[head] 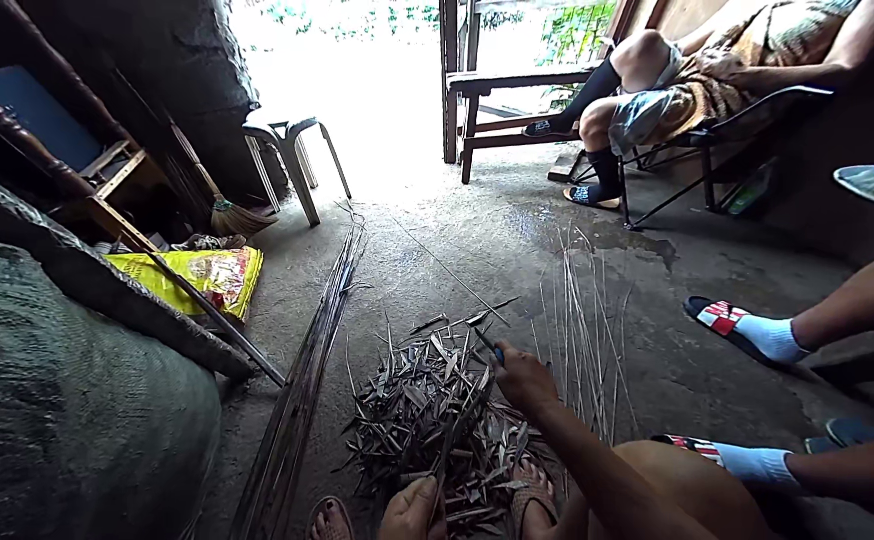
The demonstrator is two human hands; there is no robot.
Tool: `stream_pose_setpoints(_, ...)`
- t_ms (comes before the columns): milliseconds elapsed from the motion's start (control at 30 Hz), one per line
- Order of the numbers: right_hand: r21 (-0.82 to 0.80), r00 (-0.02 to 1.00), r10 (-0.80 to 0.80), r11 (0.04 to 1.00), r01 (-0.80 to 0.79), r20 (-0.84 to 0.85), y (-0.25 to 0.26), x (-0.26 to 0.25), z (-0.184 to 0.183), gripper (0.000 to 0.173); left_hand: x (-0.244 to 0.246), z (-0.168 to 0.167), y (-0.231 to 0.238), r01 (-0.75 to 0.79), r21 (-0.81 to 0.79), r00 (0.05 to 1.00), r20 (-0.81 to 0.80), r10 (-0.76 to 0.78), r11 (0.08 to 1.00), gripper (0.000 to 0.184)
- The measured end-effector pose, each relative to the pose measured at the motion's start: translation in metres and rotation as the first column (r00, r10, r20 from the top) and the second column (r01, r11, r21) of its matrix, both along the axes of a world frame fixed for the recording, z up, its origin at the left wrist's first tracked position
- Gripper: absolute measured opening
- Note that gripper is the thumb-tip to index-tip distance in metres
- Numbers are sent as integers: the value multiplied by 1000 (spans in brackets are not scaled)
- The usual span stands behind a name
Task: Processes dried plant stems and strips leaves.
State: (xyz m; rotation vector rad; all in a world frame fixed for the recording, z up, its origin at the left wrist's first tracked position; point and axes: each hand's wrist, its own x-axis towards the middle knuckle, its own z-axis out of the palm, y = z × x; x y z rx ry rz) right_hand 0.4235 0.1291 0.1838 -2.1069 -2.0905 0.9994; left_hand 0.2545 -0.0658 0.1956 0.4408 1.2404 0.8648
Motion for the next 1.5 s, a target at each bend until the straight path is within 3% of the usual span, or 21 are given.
stream_pose_setpoints(100, -7, 913, 94, 994, -105, -396, -16, -4, -8, 43, -4, -5, 10, -85, 1, 990, -109, 85, 996, 37)
stream_pose_setpoints(200, -208, 693, 20, 947, -244, -721, -58, -22, -12, 46, -9, -9, 20, -132, 31, 972, -194, 136, 991, 34)
stream_pose_setpoints(267, -281, 614, -23, 903, -326, -789, -78, -31, -14, 33, -8, -10, 23, -117, 73, 953, -273, 133, 990, 32)
stream_pose_setpoints(333, -255, 582, 4, 896, -363, -813, -87, -36, -16, 23, -5, -10, 22, -79, 117, 932, -344, 115, 990, 30)
stream_pose_setpoints(467, -172, 552, 24, 938, -301, -833, -82, -37, -21, 18, -2, -8, 15, 4, 116, 914, -403, 43, 993, 28)
stream_pose_setpoints(567, -11, 633, 183, 957, -291, -752, -73, -31, -22, 27, -4, -10, 16, -37, 96, 937, -343, 68, 995, 31)
stream_pose_setpoints(667, 184, 782, 467, 884, -430, -412, -74, -27, -19, 30, -11, -10, 23, -111, 31, 969, -219, 115, 993, 35)
stream_pose_setpoints(733, 302, 767, 600, 792, -530, -226, -87, -31, -20, 23, -11, -8, 25, -139, -13, 979, -151, 136, 990, 37)
stream_pose_setpoints(833, 506, 724, 683, 659, -556, -93, -101, -38, -28, 10, -4, -3, 25, -168, -44, 983, -78, 165, 985, 40)
stream_pose_setpoints(900, 594, 774, 632, 632, -498, -23, -99, -39, -33, 7, -4, -3, 23, -158, -38, 986, -56, 156, 987, 39)
stream_pose_setpoints(1067, 515, 830, 557, 704, -489, 28, -78, -34, -32, 13, -4, -3, 21, -109, -41, 994, -15, 109, 993, 39)
stream_pose_setpoints(1200, 267, 880, 475, 845, -464, 25, -55, -27, -20, 23, -3, -1, 15, -69, -34, 997, 26, 70, 997, 40)
stream_pose_setpoints(1333, 316, 898, 431, 843, -436, 88, -50, -28, -20, 21, -7, 0, 16, -79, -26, 996, 30, 79, 997, 40)
stream_pose_setpoints(1500, 123, 964, 234, 961, -249, 126, -30, -27, -5, 33, -5, 0, 9, -33, -44, 999, 18, 34, 998, 40)
